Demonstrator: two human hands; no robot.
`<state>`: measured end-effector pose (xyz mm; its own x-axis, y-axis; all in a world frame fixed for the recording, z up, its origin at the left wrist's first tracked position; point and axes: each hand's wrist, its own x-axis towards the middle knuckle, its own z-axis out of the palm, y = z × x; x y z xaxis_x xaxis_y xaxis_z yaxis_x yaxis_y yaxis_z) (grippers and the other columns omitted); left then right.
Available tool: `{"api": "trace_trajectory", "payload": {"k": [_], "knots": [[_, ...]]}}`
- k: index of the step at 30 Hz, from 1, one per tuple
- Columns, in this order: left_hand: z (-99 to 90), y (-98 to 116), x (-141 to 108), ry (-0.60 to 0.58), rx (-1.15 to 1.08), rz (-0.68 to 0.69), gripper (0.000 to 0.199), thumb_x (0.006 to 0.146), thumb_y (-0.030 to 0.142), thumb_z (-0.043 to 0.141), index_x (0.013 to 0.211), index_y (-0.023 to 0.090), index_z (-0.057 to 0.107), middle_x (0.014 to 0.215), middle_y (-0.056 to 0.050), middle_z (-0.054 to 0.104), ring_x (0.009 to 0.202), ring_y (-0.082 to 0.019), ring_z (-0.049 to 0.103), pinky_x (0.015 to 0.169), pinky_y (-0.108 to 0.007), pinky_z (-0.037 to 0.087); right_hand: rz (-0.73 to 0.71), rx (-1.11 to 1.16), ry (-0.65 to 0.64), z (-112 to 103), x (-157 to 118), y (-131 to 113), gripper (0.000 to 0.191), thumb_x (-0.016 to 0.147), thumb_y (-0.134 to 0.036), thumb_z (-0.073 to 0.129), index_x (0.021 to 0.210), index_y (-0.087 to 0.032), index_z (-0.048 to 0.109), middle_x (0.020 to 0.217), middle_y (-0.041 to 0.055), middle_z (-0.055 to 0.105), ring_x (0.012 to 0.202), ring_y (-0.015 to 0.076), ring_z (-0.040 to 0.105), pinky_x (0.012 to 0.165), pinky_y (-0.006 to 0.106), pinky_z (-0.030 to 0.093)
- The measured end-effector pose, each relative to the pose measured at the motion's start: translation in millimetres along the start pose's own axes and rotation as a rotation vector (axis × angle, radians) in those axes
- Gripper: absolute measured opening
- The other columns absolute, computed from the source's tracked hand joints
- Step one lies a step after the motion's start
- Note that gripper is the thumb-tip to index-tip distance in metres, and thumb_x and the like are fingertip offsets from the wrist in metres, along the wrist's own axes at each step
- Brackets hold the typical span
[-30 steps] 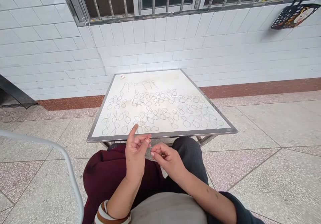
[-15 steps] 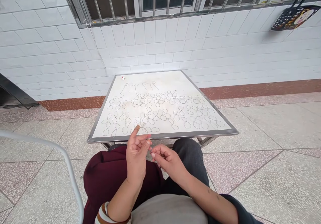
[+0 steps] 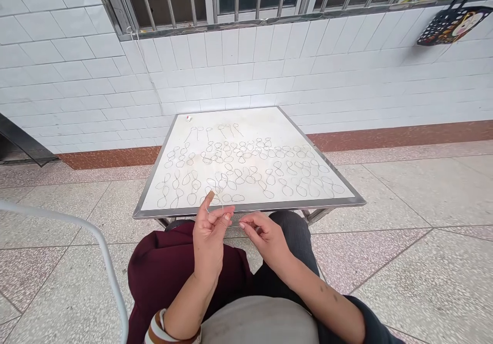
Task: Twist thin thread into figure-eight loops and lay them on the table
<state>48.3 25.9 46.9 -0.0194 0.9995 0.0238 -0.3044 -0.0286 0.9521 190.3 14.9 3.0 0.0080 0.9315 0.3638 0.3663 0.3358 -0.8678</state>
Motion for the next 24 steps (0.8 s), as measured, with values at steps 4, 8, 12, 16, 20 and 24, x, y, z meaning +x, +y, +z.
{"api": "trace_trajectory", "payload": {"k": [4,8,12,16,20,24], "knots": [[0.2,1,0,-0.001,0.045,0.015,0.067,0.084,0.032,0.068,0.143,0.025,0.038,0.101,-0.008,0.074,0.101,-0.02,0.065,0.079,-0.029,0.05,0.004,-0.016,0.017,-1,0,-1,0.013,0.092,-0.028,0.054,0.098,-0.025,0.065,0.097,0.0057,0.062,0.073,0.0155,0.056,0.06,0.028,0.048],[-0.6,2,1,-0.04,0.044,0.013,0.07,0.085,0.032,0.066,0.146,0.026,0.033,0.101,-0.008,0.074,0.091,-0.018,0.067,0.076,-0.028,0.051,0.034,0.007,0.028,-2,0,-5,0.014,0.091,-0.031,0.056,0.101,-0.025,0.065,0.099,0.006,0.062,0.075,0.0161,0.058,0.061,0.029,0.05],[-2.0,2,3,-0.088,-0.014,-0.021,0.071,0.085,0.031,0.066,0.147,0.026,0.031,0.101,-0.008,0.073,0.088,-0.017,0.066,0.078,-0.029,0.051,0.064,0.085,-0.011,-1,1,-7,0.012,0.09,-0.031,0.058,0.095,-0.025,0.066,0.09,0.0042,0.063,0.073,0.0156,0.058,0.057,0.026,0.05],[-3.9,-3,6,-0.107,-0.057,-0.063,0.068,0.087,0.032,0.064,0.146,0.028,0.032,0.102,-0.007,0.072,0.085,-0.014,0.064,0.083,-0.029,0.049,0.096,0.133,-0.047,3,0,-4,0.015,0.09,-0.034,0.057,0.091,-0.025,0.068,0.086,0.0039,0.062,0.067,0.0145,0.057,0.047,0.023,0.046],[-5.1,-7,12,-0.118,-0.039,-0.092,0.067,0.088,0.034,0.063,0.146,0.029,0.031,0.113,-0.009,0.069,0.096,-0.017,0.062,0.085,-0.03,0.047,0.107,0.102,-0.027,7,4,2,0.016,0.089,-0.035,0.057,0.086,-0.023,0.067,0.08,0.0031,0.062,0.06,0.013,0.055,0.043,0.022,0.043],[-7.3,-16,19,-0.088,0.071,-0.11,0.069,0.083,0.038,0.067,0.144,0.028,0.036,0.121,-0.011,0.063,0.104,-0.021,0.058,0.077,-0.03,0.049,0.165,0.069,0.044,-2,24,12,0.019,0.086,-0.039,0.059,0.081,-0.022,0.065,0.072,0.0003,0.059,0.049,0.0104,0.048,0.042,0.023,0.04]]}}
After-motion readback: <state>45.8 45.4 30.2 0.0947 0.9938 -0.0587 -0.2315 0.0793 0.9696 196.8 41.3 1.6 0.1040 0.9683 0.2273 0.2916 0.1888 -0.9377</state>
